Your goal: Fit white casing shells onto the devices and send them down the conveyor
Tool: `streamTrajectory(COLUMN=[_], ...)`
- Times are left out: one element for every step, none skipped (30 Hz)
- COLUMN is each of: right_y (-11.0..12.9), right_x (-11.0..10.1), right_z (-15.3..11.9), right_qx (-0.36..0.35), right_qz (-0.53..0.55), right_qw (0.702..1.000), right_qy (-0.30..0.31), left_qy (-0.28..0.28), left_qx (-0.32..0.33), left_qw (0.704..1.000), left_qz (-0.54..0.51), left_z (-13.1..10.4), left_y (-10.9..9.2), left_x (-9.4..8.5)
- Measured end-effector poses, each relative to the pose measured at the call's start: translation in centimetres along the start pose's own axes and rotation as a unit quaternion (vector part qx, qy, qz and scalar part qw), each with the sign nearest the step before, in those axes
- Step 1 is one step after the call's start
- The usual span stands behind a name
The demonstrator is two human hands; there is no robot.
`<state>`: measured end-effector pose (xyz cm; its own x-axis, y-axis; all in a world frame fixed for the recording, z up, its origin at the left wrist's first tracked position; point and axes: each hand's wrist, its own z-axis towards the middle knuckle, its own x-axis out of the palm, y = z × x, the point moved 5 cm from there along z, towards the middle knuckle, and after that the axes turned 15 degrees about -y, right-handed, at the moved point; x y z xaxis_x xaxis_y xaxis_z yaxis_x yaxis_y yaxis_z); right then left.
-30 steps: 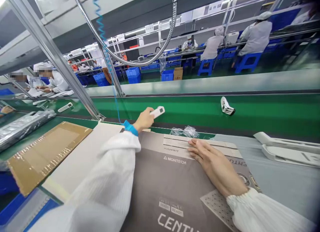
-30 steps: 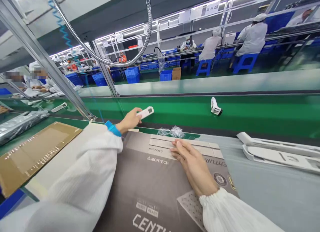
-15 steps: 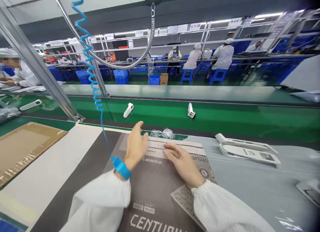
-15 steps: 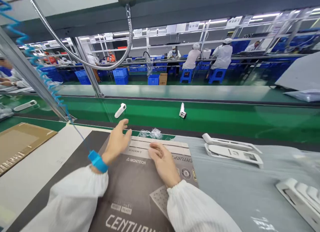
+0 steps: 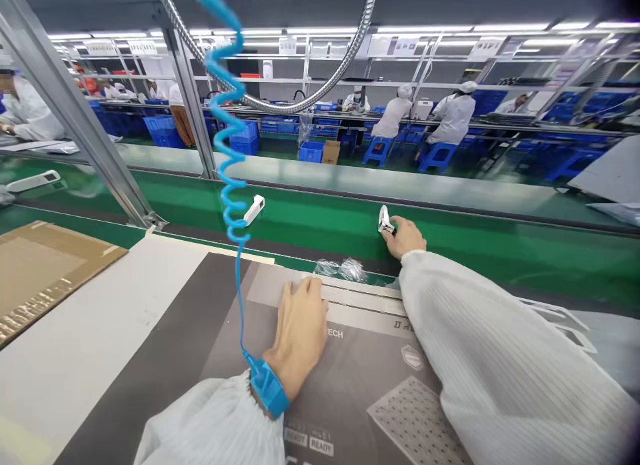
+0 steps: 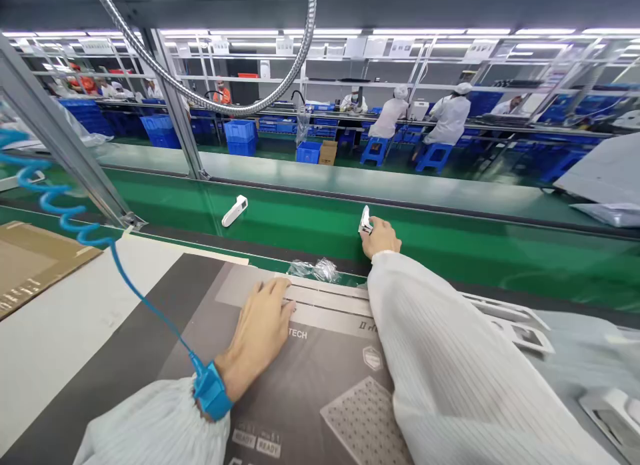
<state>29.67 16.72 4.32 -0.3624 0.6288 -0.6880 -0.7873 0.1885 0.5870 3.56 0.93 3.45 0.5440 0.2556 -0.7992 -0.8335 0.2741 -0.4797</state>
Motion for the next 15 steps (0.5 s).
streamTrajectory(right_y=[-0.2,-0.2,-0.2,0.0,0.4,0.8,1.3,1.8,2.4,3.1,3.8,4.5,5.1,5.7,6.2], right_x=[0.5,0.8,0.8,0.4,-0.3,-1.3,-2.5,-3.8,-5.1,-6.3,-7.3,-8.2,-9.0,-9.6,-10.0], right_z=[0.1,0.1,-0.1,-0.3,-0.6,-0.9,-1.4,-1.9,-2.7,-3.6,-4.8,-6.1,-7.5,-8.9,-10.2], right_qx=[0.002,0.002,0.0,-0.005,-0.013,-0.018,-0.013,0.002,0.025,0.055,0.086,0.114,0.134,0.15,0.16], right_qz=[0.001,0.006,0.014,0.024,0.034,0.056,0.095,0.149,0.211,0.272,0.325,0.362,0.382,0.396,0.406], right_qw=[1.0,1.0,1.0,1.0,0.999,0.998,0.995,0.989,0.976,0.957,0.932,0.907,0.889,0.874,0.862], right_qy=[0.003,0.005,0.004,0.0,-0.007,-0.01,-0.003,0.015,0.045,0.088,0.135,0.18,0.214,0.239,0.256], left_qy=[-0.001,-0.004,-0.009,-0.015,-0.024,-0.036,-0.052,-0.073,-0.097,-0.122,-0.144,-0.156,-0.153,-0.132,-0.09], left_qx=[0.003,0.005,0.003,0.0,-0.006,-0.013,-0.02,-0.025,-0.031,-0.035,-0.039,-0.044,-0.048,-0.051,-0.052], left_qw=[1.0,1.0,0.999,0.999,0.997,0.995,0.991,0.985,0.977,0.968,0.96,0.953,0.947,0.943,0.938], left_qz=[-0.009,-0.02,-0.032,-0.048,-0.068,-0.094,-0.125,-0.157,-0.188,-0.214,-0.236,-0.256,-0.277,-0.302,-0.331], left_z=[0.0,0.0,0.0,0.1,0.2,0.3,0.5,0.6,0.7,0.8,0.9,0.9,0.9,0.8,0.7], left_y=[-0.1,-0.1,-0.1,-0.1,-0.1,0.0,0.0,0.1,0.1,0.1,0.0,-0.1,-0.3,-0.6,-0.9], left_x=[0.0,0.0,-0.1,-0.1,-0.3,-0.5,-0.8,-1.2,-1.6,-2.1,-2.6,-3.1,-3.3,-3.4,-3.2])
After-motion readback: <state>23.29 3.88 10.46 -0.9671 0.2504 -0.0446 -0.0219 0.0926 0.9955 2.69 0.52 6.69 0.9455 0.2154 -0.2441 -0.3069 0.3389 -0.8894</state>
